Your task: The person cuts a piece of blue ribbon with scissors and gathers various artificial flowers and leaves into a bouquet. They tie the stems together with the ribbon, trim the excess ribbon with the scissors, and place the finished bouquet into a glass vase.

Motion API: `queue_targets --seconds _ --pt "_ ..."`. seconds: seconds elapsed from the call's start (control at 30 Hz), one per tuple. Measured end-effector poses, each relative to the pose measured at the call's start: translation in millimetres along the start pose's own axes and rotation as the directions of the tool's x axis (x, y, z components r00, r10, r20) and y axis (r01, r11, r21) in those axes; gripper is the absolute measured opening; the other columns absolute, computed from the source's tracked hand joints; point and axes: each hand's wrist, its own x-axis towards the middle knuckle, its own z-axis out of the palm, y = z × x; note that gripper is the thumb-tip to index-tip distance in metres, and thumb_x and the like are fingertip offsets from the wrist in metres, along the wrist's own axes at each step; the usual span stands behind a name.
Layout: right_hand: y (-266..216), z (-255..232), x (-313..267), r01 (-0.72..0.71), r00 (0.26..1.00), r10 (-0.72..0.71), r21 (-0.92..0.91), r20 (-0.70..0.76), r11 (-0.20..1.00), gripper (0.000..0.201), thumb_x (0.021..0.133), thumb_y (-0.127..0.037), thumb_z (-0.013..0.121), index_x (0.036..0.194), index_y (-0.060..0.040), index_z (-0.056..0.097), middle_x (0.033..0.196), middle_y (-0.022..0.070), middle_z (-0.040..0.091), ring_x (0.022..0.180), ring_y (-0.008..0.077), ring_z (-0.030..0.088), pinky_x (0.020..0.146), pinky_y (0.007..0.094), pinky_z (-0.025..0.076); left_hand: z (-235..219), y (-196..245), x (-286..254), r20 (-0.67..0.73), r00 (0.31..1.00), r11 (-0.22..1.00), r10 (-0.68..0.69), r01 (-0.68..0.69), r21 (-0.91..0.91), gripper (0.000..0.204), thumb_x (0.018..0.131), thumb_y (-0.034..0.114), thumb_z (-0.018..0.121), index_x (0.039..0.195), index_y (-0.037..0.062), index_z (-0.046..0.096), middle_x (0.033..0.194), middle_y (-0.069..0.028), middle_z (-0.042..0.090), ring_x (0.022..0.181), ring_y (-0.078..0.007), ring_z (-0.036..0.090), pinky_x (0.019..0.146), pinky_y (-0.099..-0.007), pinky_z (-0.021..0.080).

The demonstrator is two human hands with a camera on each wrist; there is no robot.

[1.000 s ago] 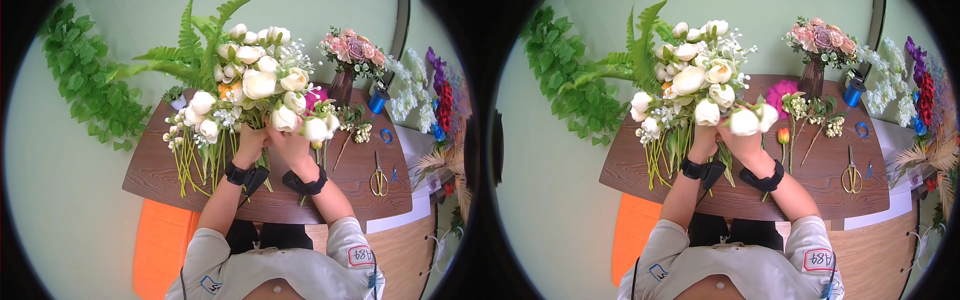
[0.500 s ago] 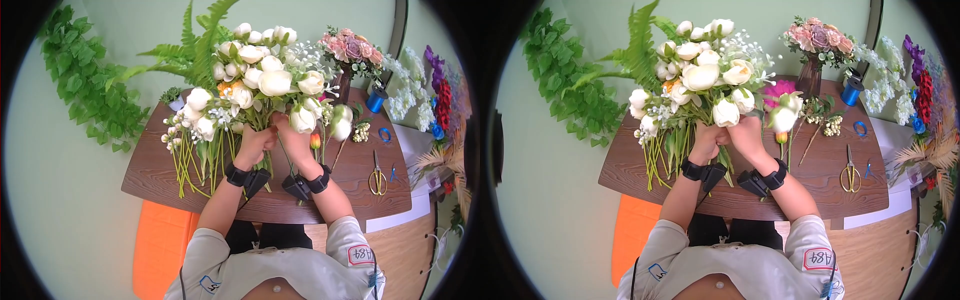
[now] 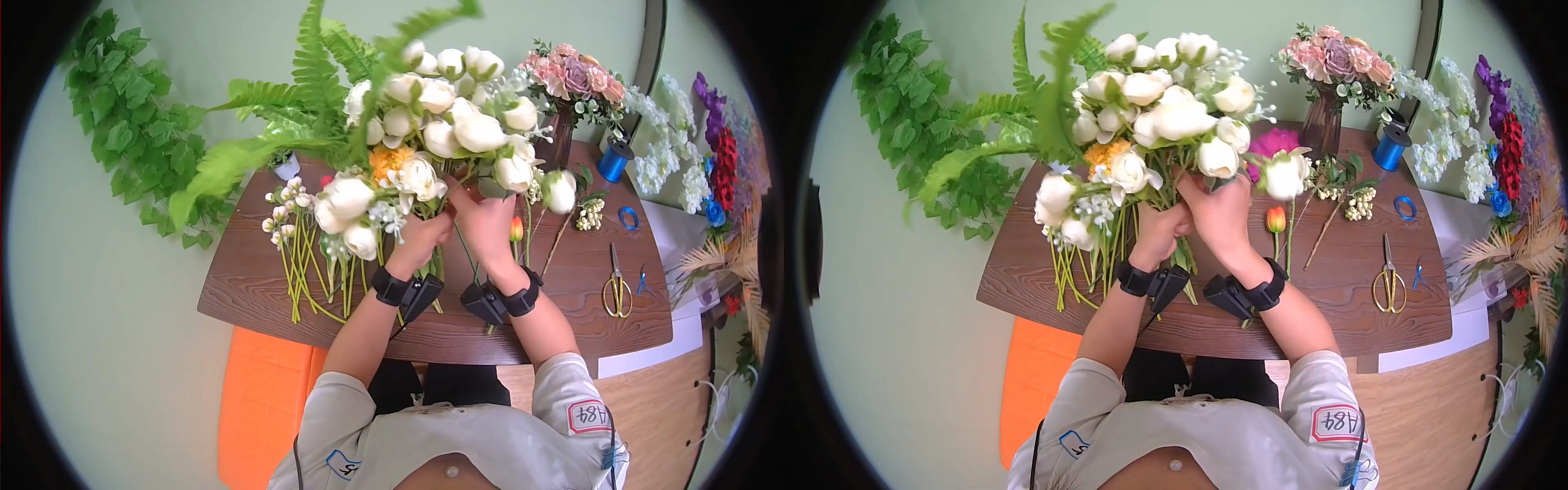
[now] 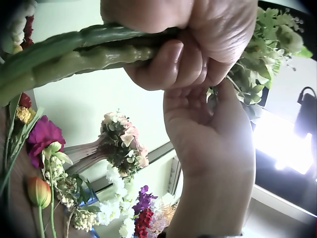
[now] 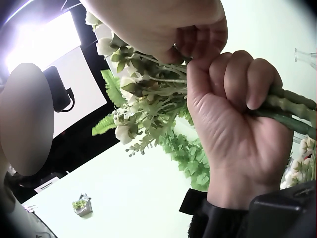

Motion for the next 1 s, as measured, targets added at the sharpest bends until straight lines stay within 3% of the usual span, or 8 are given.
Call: queue_targets --seconds 0.37,0.43,0.6,0.7,0.77,0.83,0.9,1.0 --pt "1 -2 5 0.176 0.981 -0.171 0.053 -0.088 0.983 0.007 0.067 -0.001 0.057 0.071 0.0025 0.053 0.054 0.0035 0.055 0.046 0.0096 0.050 0.044 0.0243 0.040 -13 -18 7 0.018 0.997 0.974 0.072 -0.074 0.212 0.012 0.070 -0.005 0.049 0.076 0.0054 0.046 0.059 0.0018 0.042 0.042 -0.0044 0.031 0.038 -0.0190 0.019" --pt "-5 -6 6 -0.206 0.975 0.186 0.171 0.125 0.964 0.007 0.067 0.000 0.058 0.073 0.0017 0.055 0.056 0.0025 0.056 0.048 0.0080 0.052 0.045 0.0223 0.042 -6 -4 7 0.081 0.996 0.999 -0.033 0.033 -0.001 0.018 0.067 -0.009 0.045 0.073 0.0068 0.042 0.061 0.0015 0.041 0.041 -0.0044 0.028 0.038 -0.0195 0.018" --pt "17 -2 9 0.025 0.966 -0.058 0.132 0.251 0.991 0.012 0.068 -0.006 0.061 0.078 0.0005 0.057 0.061 0.0038 0.057 0.054 0.0071 0.053 0.048 0.0211 0.043 -28 -6 14 0.145 0.987 0.997 -0.071 0.076 -0.026 0.012 0.066 -0.004 0.045 0.075 0.0046 0.047 0.058 0.0030 0.040 0.041 -0.0038 0.027 0.037 -0.0191 0.018" --pt "-11 -9 7 -0.179 0.897 0.172 -0.019 0.407 0.984 0.020 0.067 -0.005 0.060 0.085 0.0014 0.055 0.077 0.0095 0.057 0.069 0.0133 0.053 0.061 0.0253 0.043 -37 -6 19 0.180 0.969 0.959 -0.169 0.204 -0.196 0.014 0.067 -0.004 0.047 0.079 0.0034 0.048 0.057 0.0017 0.041 0.040 -0.0043 0.027 0.036 -0.0197 0.018" --pt "17 -4 3 0.232 0.942 -0.220 -0.020 0.253 0.972 0.028 0.068 -0.002 0.054 0.096 0.0016 0.050 0.097 0.0173 0.050 0.087 0.0213 0.049 0.074 0.0281 0.040 -30 -11 12 -0.047 0.998 0.991 -0.041 0.035 -0.128 0.018 0.071 0.002 0.051 0.088 0.0009 0.047 0.059 0.0004 0.044 0.041 -0.0044 0.032 0.036 -0.0204 0.021" --pt "26 -19 -1 -0.087 0.898 0.082 -0.008 0.433 0.996 0.036 0.073 -0.001 0.048 0.108 0.0008 0.042 0.109 0.0209 0.040 0.099 0.0274 0.041 0.082 0.0297 0.035 -54 -45 22 -0.164 0.969 0.983 -0.185 0.178 -0.052 0.013 0.070 0.003 0.054 0.083 0.0017 0.050 0.063 -0.0013 0.048 0.044 -0.0050 0.036 0.038 -0.0206 0.024" --pt "118 -19 -5 0.184 0.751 -0.234 0.145 0.617 0.972 0.032 0.077 -0.010 0.049 0.106 0.0007 0.043 0.100 0.0101 0.047 0.084 0.0182 0.046 0.073 0.0292 0.040 -40 -22 4 0.207 0.968 0.854 0.140 -0.224 0.469 0.006 0.069 -0.004 0.055 0.074 -0.0002 0.057 0.062 0.0005 0.049 0.049 -0.0058 0.038 0.041 -0.0193 0.025" --pt "118 -31 -7 0.123 0.746 -0.205 0.172 0.634 0.977 0.032 0.078 -0.011 0.049 0.107 0.0005 0.043 0.100 0.0098 0.048 0.084 0.0178 0.046 0.073 0.0290 0.040 -32 -21 1 0.247 0.969 0.985 -0.001 -0.042 0.168 0.014 0.068 -0.007 0.053 0.080 -0.0021 0.058 0.060 0.0009 0.049 0.049 -0.0051 0.038 0.041 -0.0190 0.026"
